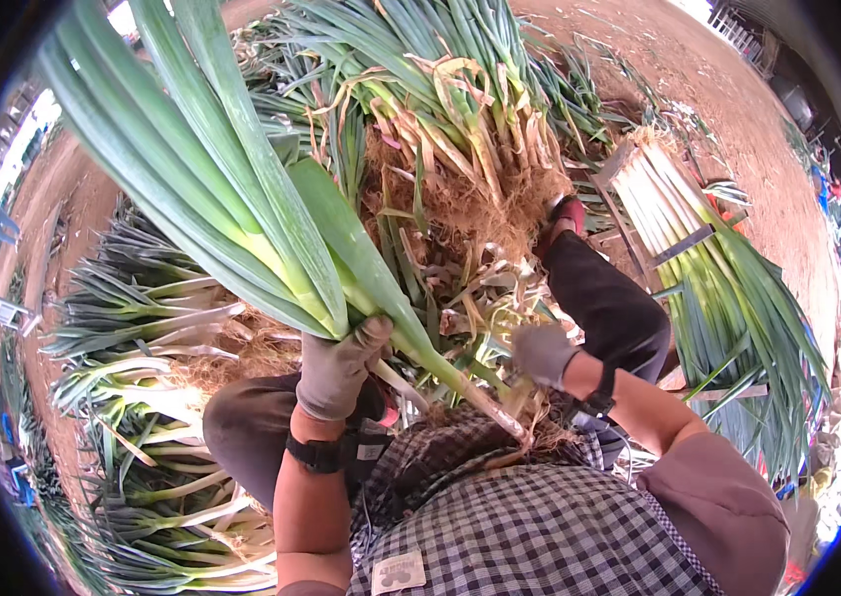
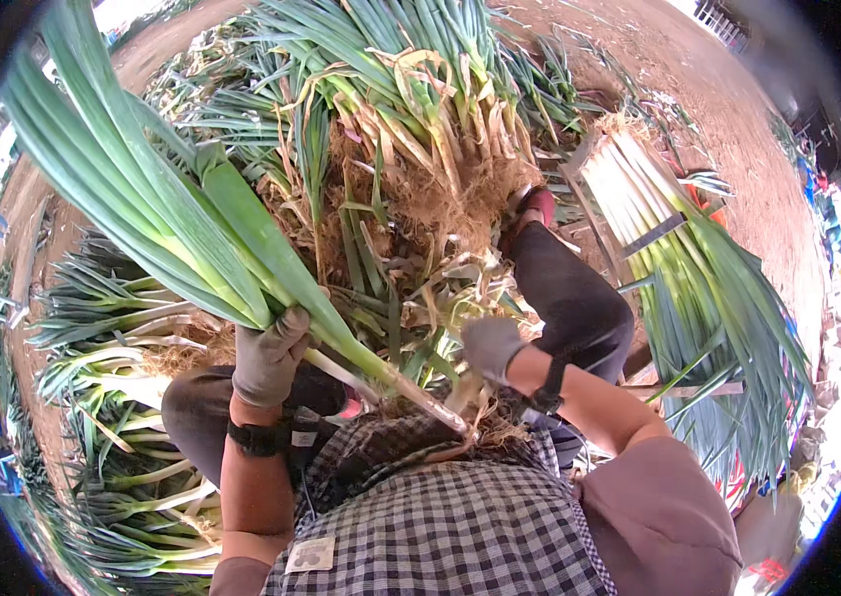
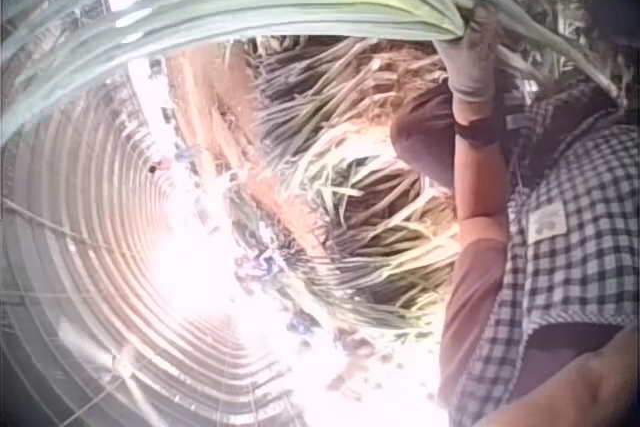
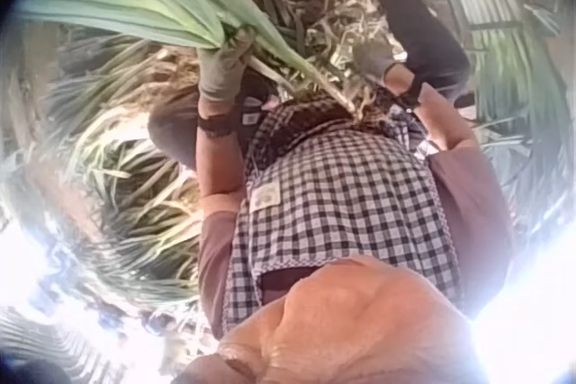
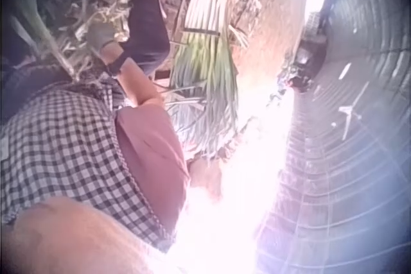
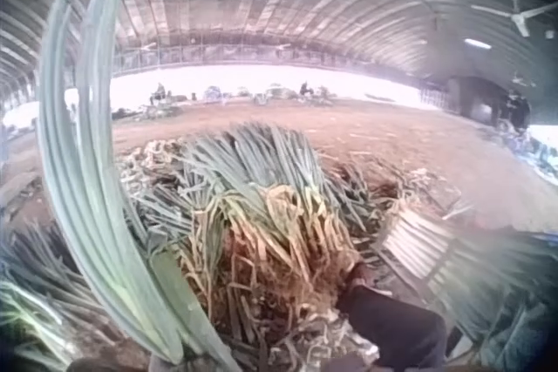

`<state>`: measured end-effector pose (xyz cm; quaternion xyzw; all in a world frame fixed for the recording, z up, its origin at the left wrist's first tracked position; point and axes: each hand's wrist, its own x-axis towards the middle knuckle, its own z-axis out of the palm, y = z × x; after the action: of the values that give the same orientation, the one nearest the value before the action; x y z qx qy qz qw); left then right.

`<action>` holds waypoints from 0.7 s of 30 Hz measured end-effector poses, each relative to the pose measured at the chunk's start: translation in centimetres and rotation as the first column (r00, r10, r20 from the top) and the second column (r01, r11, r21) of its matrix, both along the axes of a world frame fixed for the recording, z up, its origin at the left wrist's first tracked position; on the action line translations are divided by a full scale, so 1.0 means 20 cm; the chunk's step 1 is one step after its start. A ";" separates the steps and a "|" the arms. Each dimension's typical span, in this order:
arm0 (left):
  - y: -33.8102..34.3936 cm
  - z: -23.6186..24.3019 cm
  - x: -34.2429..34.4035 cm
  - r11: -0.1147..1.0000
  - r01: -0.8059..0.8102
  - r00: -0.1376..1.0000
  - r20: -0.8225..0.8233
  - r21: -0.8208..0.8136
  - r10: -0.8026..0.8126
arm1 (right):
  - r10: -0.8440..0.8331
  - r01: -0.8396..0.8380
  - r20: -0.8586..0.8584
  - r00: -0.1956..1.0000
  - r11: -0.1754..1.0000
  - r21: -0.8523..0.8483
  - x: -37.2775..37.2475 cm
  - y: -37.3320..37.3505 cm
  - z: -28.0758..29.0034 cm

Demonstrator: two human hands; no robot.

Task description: Peeling off outer layers and cleaning freshly harvested green onions by hand.

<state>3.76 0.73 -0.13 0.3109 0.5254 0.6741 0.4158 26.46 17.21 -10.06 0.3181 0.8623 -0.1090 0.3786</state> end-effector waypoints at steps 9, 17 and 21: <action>0.07 -0.09 -0.01 0.982 -0.157 0.987 -0.041 -0.103 0.154 | -0.491 -0.036 -0.810 0.322 0.848 -0.528 -0.43 -0.18 0.48; 0.09 -0.22 0.03 0.931 -0.275 0.954 0.056 -0.239 0.296 | 0.149 0.080 -0.989 0.019 0.985 0.150 -0.33 -0.34 0.31; 0.08 -0.27 -0.11 0.899 -0.393 0.908 0.073 -0.193 0.413 | -0.146 -0.006 -0.983 0.115 0.989 -0.147 -0.08 -0.35 0.35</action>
<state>1.62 2.28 -5.44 0.1195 0.6112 0.7134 0.3214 24.86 10.27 -3.00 0.1834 0.8721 -0.3592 -0.2771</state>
